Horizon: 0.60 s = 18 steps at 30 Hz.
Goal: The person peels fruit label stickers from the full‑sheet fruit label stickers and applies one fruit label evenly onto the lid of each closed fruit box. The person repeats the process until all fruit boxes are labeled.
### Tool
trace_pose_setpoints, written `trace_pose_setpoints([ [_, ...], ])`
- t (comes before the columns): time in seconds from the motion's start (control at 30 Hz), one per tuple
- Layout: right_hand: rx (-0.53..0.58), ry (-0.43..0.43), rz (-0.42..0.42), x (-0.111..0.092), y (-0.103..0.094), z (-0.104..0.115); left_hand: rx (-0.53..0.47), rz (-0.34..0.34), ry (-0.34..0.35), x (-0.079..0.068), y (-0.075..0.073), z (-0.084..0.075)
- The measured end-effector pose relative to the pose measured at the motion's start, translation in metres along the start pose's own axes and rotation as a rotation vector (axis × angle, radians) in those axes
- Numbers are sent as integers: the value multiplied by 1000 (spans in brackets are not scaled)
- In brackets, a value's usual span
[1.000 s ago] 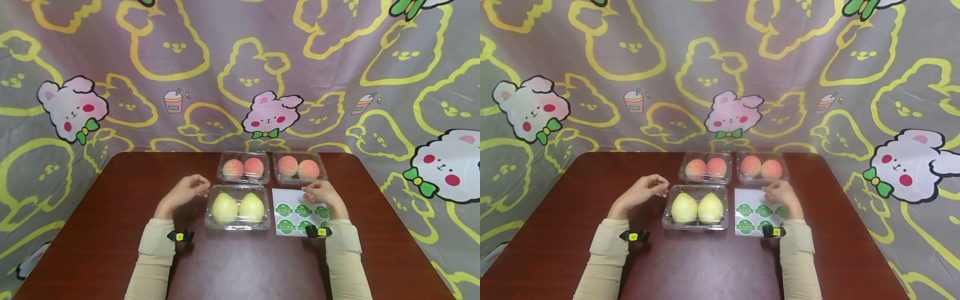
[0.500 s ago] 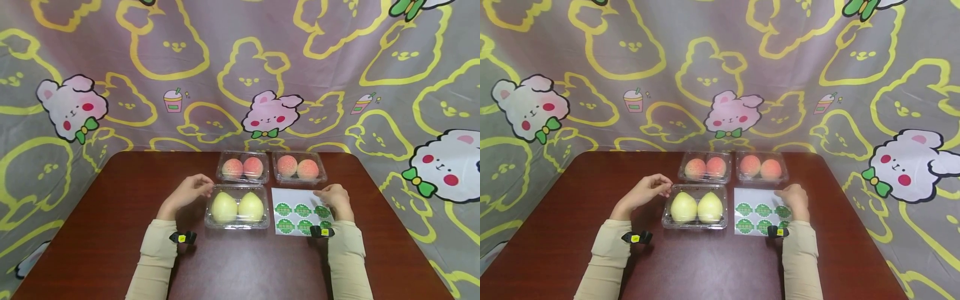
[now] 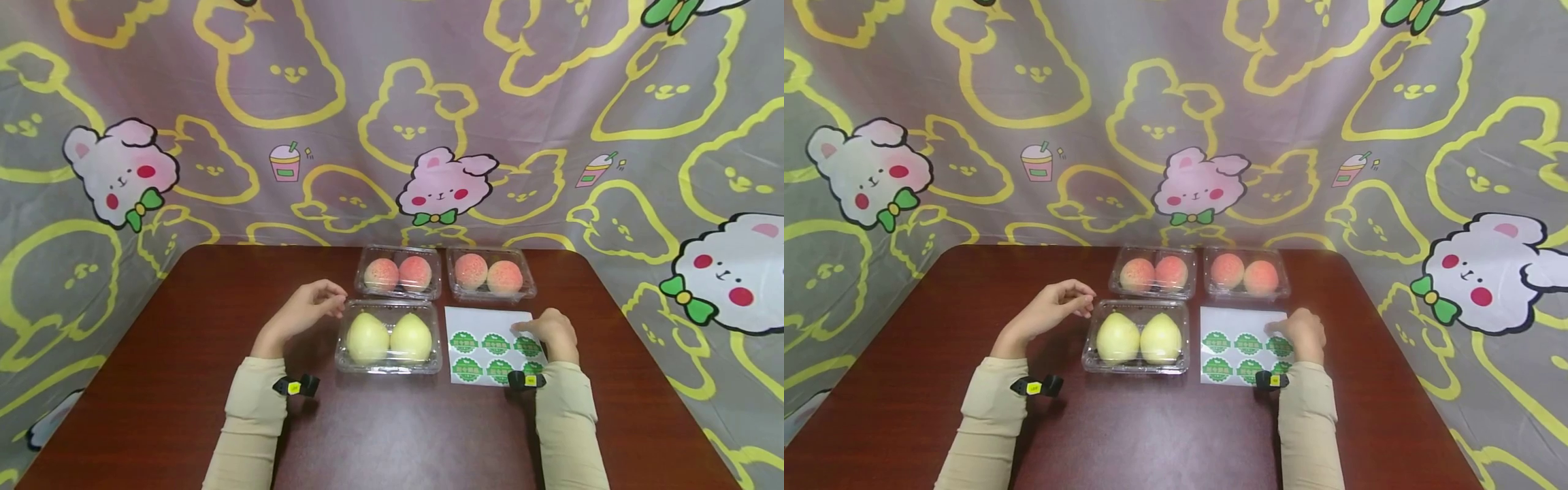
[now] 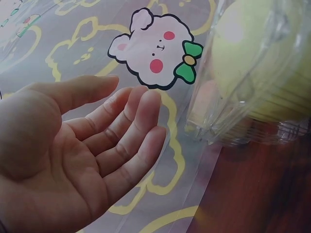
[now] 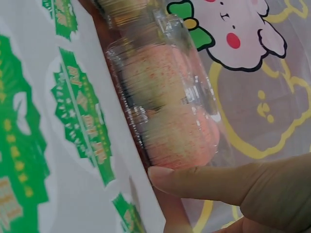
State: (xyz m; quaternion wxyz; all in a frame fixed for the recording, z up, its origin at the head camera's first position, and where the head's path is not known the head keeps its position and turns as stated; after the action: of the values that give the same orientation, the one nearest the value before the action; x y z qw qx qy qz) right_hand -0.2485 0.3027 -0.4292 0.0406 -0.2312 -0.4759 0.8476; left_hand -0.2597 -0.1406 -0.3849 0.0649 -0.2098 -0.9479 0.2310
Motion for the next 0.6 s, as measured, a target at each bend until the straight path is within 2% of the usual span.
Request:
trace_pose_setpoints([
  [0.23,-46,-6,38,1,5,1,-5,-2,-7,-1,-1,-1],
  [0.6,-12,33,26,6,11,-3,-26,3,-14,-1,0,0],
])
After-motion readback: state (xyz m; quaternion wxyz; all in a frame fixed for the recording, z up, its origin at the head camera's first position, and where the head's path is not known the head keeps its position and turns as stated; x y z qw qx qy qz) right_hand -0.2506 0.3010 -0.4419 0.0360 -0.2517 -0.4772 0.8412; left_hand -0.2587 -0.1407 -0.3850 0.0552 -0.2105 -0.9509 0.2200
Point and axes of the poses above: each hand's wrist, its own x-axis towards the middle knuckle, its own y-axis out of the palm, z = x × y, the point moved 5 cm from there along x, towards the middle knuckle, and after that the axes turned 3 degrees about z, right-handed, at the moved point
